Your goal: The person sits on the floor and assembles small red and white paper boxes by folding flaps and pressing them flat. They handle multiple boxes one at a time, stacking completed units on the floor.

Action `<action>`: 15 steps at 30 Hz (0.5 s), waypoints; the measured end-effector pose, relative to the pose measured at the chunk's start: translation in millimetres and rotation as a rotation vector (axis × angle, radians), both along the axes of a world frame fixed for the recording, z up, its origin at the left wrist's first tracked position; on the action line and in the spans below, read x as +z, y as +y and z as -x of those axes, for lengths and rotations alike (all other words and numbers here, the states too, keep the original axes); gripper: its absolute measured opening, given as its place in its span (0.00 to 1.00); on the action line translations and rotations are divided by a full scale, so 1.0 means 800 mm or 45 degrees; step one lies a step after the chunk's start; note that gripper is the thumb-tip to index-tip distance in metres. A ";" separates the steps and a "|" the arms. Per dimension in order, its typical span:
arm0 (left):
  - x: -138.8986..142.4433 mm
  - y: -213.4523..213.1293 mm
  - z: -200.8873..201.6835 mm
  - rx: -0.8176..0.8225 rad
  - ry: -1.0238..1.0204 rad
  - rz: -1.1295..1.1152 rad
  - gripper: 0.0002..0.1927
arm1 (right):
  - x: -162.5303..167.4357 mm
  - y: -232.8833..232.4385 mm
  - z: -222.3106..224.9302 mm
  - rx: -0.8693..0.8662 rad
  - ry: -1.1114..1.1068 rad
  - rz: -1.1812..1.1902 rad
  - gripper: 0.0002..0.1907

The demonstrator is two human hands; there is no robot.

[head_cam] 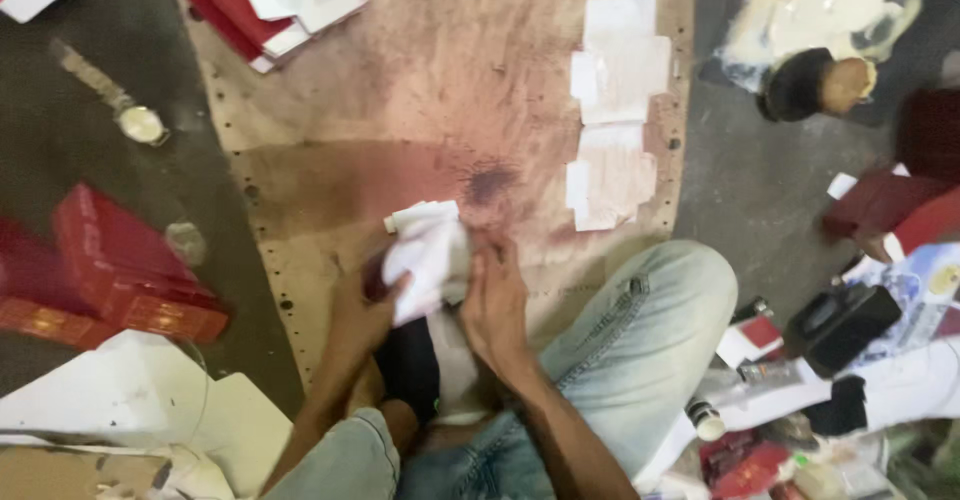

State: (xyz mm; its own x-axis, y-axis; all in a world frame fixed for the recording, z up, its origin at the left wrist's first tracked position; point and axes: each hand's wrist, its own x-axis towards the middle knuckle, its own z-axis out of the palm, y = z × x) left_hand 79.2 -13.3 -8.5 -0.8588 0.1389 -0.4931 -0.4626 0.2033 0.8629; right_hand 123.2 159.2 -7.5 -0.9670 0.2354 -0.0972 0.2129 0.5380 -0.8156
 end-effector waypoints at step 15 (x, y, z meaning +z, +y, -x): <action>-0.026 -0.012 -0.009 0.073 0.025 -0.020 0.19 | 0.010 0.001 0.005 0.064 -0.037 0.102 0.17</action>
